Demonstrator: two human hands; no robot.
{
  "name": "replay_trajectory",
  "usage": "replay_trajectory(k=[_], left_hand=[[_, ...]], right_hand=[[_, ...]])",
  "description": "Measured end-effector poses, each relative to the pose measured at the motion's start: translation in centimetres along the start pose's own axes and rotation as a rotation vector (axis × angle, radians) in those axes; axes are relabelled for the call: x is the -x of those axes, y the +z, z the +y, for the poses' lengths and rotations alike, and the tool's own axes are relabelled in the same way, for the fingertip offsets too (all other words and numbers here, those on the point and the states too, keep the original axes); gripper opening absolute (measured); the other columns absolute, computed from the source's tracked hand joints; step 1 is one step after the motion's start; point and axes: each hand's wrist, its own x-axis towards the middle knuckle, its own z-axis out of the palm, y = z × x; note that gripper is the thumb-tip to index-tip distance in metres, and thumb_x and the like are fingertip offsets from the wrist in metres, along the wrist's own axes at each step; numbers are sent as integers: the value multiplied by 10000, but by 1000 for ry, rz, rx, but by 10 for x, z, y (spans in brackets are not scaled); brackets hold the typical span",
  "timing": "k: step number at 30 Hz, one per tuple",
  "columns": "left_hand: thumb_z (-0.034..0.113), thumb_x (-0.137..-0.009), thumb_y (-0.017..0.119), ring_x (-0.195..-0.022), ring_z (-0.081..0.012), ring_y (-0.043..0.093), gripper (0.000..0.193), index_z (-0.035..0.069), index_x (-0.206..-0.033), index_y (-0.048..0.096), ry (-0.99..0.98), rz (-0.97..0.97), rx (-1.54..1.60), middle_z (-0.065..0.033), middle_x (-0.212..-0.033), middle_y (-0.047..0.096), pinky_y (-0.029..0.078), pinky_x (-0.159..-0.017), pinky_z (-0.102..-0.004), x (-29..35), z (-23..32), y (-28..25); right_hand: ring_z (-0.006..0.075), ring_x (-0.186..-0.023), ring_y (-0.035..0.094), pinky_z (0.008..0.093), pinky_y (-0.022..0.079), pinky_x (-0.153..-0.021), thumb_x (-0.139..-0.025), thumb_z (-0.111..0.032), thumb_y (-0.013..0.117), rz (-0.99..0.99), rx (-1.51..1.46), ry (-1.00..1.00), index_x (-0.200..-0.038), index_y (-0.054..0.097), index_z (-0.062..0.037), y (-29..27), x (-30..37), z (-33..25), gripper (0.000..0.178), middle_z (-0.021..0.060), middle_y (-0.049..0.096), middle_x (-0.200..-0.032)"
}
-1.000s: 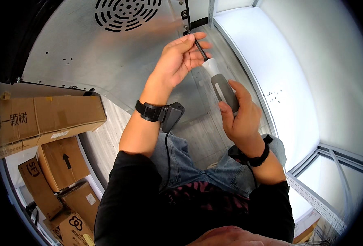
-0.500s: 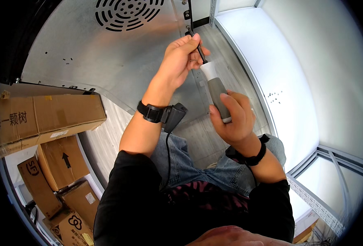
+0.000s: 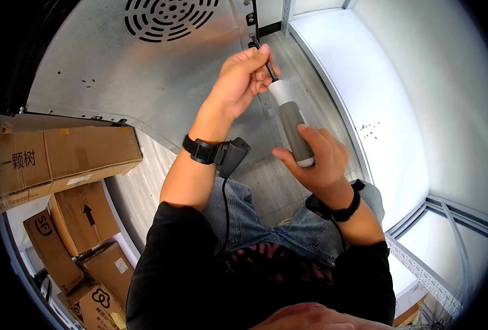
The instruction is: The person uses a screwdriver to tighten screws on the back panel of a large appliance. They repeatedly pick up screws and secure them into place on the metal casing.
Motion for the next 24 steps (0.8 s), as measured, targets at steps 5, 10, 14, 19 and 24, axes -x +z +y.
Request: replay_trajectory(k=[5, 10, 14, 19, 24], left_hand=[[184, -926, 559, -531, -54, 547, 147, 40, -903, 575, -6, -7, 47, -88, -773, 651, 425, -479, -168, 1, 2, 1], [150, -929, 544, -541, -51, 542, 122, 34, -932, 581, -2, -56, 68, -98, -800, 659, 424, -479, -162, -3, 0, -8], [132, -939, 520, -540, -66, 536, 129, 18, -968, 572, -25, -93, 104, -107, -841, 662, 434, -491, -167, 3, 8, 1], [117, -943, 507, -562, -71, 539, 135, 11, -1003, 565, 6, -65, 80, -115, -876, 663, 445, -514, -167, 0, 1, -5], [114, -942, 509, -588, -62, 551, 124, 19, -999, 568, 2, -16, 79, -113, -865, 661, 445, -513, -161, -3, -4, -12]], right_hand=[[210, -621, 576, 262, 448, -465, -648, -233, 814, 196, -87, 58, -961, 630, -31, 6, -7, -5, 416, 166, 560, -936], [202, -614, 573, 261, 444, -465, -674, -202, 795, 272, -56, -245, -988, 635, -30, 16, -5, 6, 393, 155, 563, -926], [200, -602, 576, 267, 453, -471, -680, -237, 790, 80, 29, -24, -1015, 631, -30, 1, 0, -2, 425, 135, 586, -897], [200, -593, 564, 283, 451, -466, -695, -233, 780, 52, -70, 53, -1052, 609, -19, -2, -10, 4, 450, 132, 593, -891], [266, -728, 606, 299, 489, -520, -710, -126, 764, 243, -164, -2, -1083, 577, -3, 13, -8, -2, 435, 188, 575, -969]])
